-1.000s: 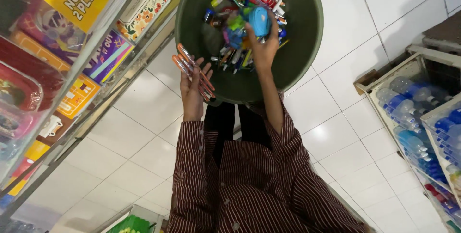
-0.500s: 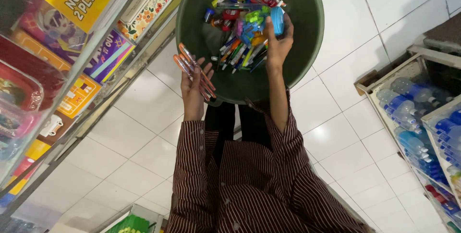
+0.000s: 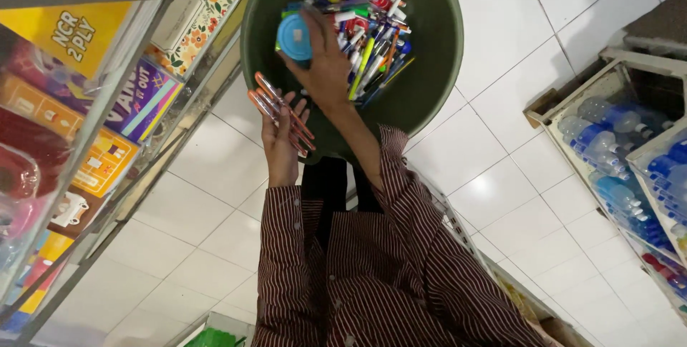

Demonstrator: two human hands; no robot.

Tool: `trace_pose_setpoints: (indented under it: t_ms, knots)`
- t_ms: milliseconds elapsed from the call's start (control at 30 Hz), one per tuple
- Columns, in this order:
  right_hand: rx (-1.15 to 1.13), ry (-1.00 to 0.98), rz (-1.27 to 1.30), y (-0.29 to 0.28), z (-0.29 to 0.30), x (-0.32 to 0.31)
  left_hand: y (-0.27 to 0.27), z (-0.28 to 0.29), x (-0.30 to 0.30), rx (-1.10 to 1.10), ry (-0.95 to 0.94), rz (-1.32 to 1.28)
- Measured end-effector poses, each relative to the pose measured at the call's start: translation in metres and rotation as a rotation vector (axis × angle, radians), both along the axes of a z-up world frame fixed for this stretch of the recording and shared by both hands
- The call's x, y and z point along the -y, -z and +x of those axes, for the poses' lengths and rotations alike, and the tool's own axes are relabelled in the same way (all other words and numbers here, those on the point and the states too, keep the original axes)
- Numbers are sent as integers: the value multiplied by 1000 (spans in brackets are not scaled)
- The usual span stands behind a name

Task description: The person is organizing various pens, markers, and other stationery items in a retail environment.

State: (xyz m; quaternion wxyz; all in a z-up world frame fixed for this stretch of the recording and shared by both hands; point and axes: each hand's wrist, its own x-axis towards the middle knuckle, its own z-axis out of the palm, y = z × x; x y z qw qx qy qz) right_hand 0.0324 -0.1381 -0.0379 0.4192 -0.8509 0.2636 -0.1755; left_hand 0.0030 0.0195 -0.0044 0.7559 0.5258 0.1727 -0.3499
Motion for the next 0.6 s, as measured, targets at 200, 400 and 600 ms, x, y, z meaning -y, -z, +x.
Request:
trace_pose_setpoints:
  t_ms: [200, 400, 600]
  knots:
    - [163, -206, 165, -8, 11, 4, 3, 0, -1, -1, -12, 16]
    - [94, 283, 184, 19, -38, 27, -4, 3, 3, -49, 10, 81]
    - [-32, 613, 15, 47, -82, 77, -1, 0, 9, -18, -21, -58]
